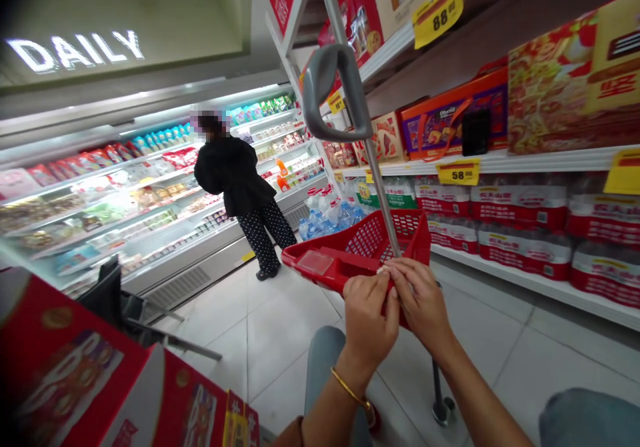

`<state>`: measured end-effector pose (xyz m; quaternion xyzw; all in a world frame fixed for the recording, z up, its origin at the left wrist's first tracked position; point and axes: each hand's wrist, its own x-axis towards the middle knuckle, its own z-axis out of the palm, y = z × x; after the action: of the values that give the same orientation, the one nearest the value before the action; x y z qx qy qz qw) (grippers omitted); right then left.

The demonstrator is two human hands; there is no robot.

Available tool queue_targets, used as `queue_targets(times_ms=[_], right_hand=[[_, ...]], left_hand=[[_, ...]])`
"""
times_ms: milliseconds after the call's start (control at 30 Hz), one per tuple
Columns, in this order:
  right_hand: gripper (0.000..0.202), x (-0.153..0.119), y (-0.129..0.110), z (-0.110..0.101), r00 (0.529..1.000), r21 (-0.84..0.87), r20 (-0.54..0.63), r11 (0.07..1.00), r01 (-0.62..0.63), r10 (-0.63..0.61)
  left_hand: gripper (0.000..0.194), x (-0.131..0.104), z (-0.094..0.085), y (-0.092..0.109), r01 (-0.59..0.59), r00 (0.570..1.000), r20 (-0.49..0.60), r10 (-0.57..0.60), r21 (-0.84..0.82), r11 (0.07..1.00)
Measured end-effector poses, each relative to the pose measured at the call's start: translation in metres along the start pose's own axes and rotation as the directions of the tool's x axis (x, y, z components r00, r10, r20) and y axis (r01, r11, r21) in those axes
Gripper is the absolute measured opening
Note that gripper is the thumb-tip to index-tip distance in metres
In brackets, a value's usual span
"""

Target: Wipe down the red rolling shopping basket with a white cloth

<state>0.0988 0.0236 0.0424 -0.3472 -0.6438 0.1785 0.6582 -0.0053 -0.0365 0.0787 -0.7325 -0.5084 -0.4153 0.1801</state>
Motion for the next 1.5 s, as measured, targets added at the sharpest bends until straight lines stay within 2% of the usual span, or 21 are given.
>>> queue_targets(times_ms=[267, 400, 500, 667, 800, 1000, 1200, 1367, 1500], right_hand=[[0.040, 0.001, 0.017, 0.006, 0.995, -0.007, -0.098, 1.000, -0.023, 0.022], [0.040, 0.002, 0.021, 0.009, 0.994, 0.007, -0.103, 0.999, -0.039, 0.039], [0.036, 0.003, 0.013, 0.009, 0.993, 0.019, -0.093, 0.997, -0.072, 0.073], [0.030, -0.001, -0.016, 0.006, 0.990, 0.094, -0.072, 0.989, -0.118, 0.125], [0.027, -0.008, -0.030, 0.007, 0.992, 0.163, -0.047, 0.981, -0.108, 0.117], [0.024, -0.012, -0.005, 0.013, 0.997, 0.113, -0.062, 0.993, -0.031, 0.038], [0.023, -0.013, 0.014, 0.016, 0.993, 0.045, -0.114, 0.999, -0.011, 0.016], [0.023, -0.013, 0.016, 0.018, 0.988, 0.045, -0.146, 0.998, -0.050, 0.056], [0.023, -0.014, 0.000, 0.019, 0.981, 0.078, -0.165, 0.993, -0.089, 0.101]], left_hand=[[0.020, 0.001, 0.002, -0.007, -0.001, 1.000, 0.003, 0.001, -0.003, 1.000], [0.018, 0.002, 0.003, -0.007, 0.001, 1.000, -0.029, -0.001, 0.008, 1.000], [0.019, 0.003, 0.004, -0.007, 0.000, 0.999, -0.040, 0.000, 0.013, 1.000], [0.019, 0.002, 0.003, -0.006, -0.008, 0.998, -0.065, 0.009, 0.012, 1.000], [0.018, 0.001, -0.001, -0.008, 0.001, 0.999, -0.051, -0.002, -0.009, 1.000], [0.018, -0.002, 0.000, -0.016, -0.051, 0.995, -0.087, 0.051, -0.009, 0.999], [0.018, -0.001, -0.004, -0.020, -0.093, 0.990, -0.102, 0.093, 0.006, 0.996], [0.019, 0.002, -0.006, -0.024, -0.111, 0.990, -0.083, 0.111, 0.011, 0.994], [0.020, 0.001, -0.006, -0.028, -0.127, 0.989, -0.079, 0.127, 0.005, 0.992]])
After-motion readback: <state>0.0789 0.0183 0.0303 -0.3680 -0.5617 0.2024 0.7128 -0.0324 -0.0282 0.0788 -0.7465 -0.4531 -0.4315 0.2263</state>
